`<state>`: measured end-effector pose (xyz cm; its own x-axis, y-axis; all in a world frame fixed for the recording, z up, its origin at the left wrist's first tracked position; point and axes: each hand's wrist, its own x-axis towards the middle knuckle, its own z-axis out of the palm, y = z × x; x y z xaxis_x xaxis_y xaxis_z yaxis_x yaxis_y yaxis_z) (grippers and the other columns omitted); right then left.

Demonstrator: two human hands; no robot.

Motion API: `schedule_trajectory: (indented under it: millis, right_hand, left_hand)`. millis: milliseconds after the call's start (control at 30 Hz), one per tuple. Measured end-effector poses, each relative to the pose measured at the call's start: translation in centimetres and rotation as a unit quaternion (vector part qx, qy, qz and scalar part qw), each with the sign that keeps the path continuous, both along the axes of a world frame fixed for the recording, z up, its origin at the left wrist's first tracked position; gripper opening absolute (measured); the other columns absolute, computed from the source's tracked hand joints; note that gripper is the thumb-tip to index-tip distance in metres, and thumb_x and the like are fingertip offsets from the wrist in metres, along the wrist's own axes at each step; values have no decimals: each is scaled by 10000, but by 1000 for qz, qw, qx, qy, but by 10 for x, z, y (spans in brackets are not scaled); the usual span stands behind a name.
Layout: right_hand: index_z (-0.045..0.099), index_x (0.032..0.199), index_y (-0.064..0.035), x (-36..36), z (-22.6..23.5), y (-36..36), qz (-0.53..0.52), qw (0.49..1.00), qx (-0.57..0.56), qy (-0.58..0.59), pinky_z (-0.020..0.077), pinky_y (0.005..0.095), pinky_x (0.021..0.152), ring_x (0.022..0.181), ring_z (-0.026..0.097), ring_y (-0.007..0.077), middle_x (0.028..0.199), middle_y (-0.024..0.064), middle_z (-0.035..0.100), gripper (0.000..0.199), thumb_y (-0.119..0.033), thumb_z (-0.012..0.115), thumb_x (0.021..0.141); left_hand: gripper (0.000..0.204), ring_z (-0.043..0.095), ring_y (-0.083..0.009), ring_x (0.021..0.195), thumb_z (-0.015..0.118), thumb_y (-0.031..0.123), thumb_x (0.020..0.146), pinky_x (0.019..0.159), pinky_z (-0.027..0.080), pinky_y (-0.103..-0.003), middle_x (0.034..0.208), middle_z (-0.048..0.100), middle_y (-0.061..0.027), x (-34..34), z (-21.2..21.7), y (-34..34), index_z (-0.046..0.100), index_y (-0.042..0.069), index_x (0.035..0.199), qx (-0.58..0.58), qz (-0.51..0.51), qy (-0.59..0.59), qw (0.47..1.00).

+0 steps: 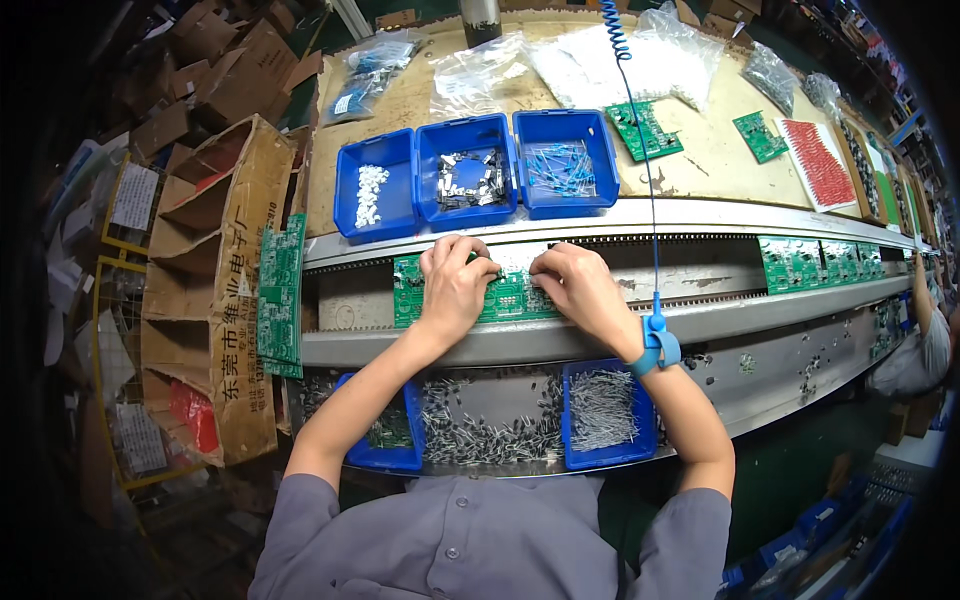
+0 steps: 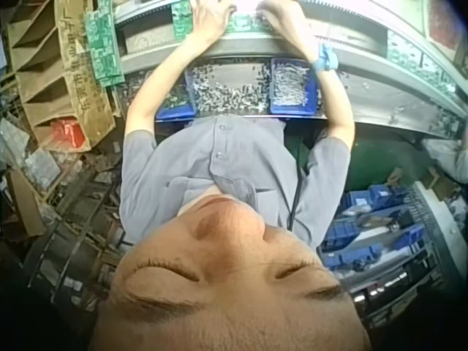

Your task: The person assembles circuit boards on a conveyor line by picking electronic components from bins and inserting them into the boards by hand, then slides the boards along the track.

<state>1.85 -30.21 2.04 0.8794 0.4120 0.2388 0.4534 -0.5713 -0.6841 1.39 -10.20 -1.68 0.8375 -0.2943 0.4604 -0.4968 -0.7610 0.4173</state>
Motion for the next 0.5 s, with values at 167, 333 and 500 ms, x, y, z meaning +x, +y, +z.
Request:
schedule_trajectory:
  millis: [167,333,500]
  right_hand:
    - [672,818,-4,12,-11,12,4,997,35,74,493,368,639,683,612,307,748,143,614,90,-36,640,739]
    - [666,822,-1,20,-17,23,43,997,49,32,498,364,641,683,616,310,760,153,619,116,-7,614,718]
    - [630,871,18,23,-17,26,70,997,11,24,499,329,643,688,627,266,776,147,620,154,30,592,722]
  left_hand:
    - [126,483,-248,1037,715,56,672,878,323,-410,948,573,-14,-2,-3,-1,674,85,788,21,-2,-2,1000]
    - [225,459,-287,1078,710,60,683,910,321,-435,1061,539,-58,-4,4,3,661,89,901,60,-3,-24,998]
    - [347,466,-299,1083,721,80,687,908,353,-429,1085,528,-87,-26,39,24,622,100,1019,14,-10,11,1000]
